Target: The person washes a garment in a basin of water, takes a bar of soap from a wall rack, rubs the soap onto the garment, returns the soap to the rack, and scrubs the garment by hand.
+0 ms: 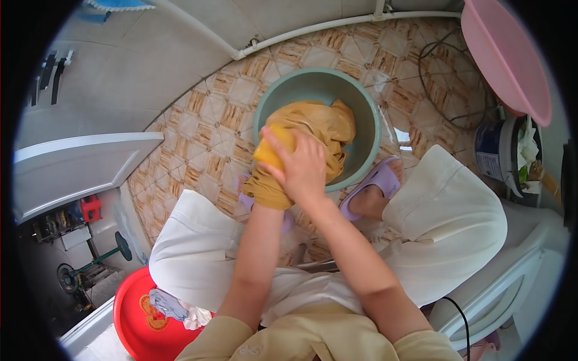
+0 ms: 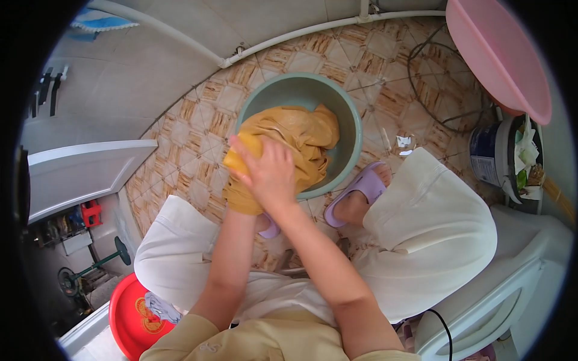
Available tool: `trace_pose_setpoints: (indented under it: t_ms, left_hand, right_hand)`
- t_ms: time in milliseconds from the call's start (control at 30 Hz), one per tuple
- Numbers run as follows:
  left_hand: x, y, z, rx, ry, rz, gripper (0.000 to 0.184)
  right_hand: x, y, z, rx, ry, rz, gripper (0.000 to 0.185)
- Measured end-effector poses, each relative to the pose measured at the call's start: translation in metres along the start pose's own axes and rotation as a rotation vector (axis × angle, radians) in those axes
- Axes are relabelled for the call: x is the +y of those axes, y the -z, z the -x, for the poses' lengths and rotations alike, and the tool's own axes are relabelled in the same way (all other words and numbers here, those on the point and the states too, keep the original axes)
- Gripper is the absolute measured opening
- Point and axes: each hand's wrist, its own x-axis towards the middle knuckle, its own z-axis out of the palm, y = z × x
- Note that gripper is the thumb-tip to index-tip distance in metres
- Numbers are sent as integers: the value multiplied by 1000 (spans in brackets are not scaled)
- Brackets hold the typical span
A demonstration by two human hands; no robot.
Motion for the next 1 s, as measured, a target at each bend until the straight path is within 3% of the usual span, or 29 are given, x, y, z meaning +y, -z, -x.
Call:
trace_pose_setpoints:
  t_ms: [100, 167, 267, 300, 400, 500, 567, 600, 633, 667, 767, 833, 867, 933, 967, 1000]
  left_hand:
    - [0, 3, 10, 5, 10, 17, 50]
    - [-3, 5, 14, 15, 9, 34, 49]
    - [-10, 3, 15, 18, -6, 72, 48]
    - [-13, 1, 16, 16, -8, 89, 47]
    - [-16, -1, 16, 20, -17, 109, 46]
    - [-10, 5, 16, 34, -16, 74, 46]
    - [-6, 9, 21, 55, -9, 47, 46]
    - [-7, 10, 24, 67, -8, 30, 46]
    - [-6, 12, 25, 76, -10, 19, 45]
    - [-5, 12, 26, 84, -15, 7, 45]
    - [-1, 15, 28, 109, -14, -26, 45]
    - [1, 15, 28, 116, -17, -52, 45]
    - [2, 15, 28, 120, -15, -63, 44]
    - [4, 16, 27, 125, -16, -83, 44]
    - [5, 16, 28, 129, -14, -96, 44]
    - [5, 16, 27, 134, -13, -110, 44]
  right_hand:
    - [38, -14, -9, -64, -275, 120, 60]
    - [98, -42, -6, 68, -568, -63, 54]
    - [96, -16, -2, 81, -736, -49, 48]
    - [74, -7, 0, 161, -691, -147, 49]
    - [21, -10, 17, 131, -279, 25, 53]
    - [39, -27, 25, 64, -363, -8, 54]
    - [82, -47, 31, 23, -641, -113, 54]
    - [116, -58, 34, 29, -947, -561, 55]
    - [119, -47, 23, 268, -993, -719, 55]
    - [122, -32, 16, 366, -1016, -883, 53]
    - [101, 7, -10, 433, -1034, -1071, 50]
    - [77, 11, -21, 158, -473, -700, 52]
    - [68, 6, -24, 70, -308, -528, 52]
    - [45, 1, -26, -134, -201, -191, 51]
    - [50, -5, -26, -128, -202, -192, 51]
    - [61, -20, -23, -152, -354, -186, 49]
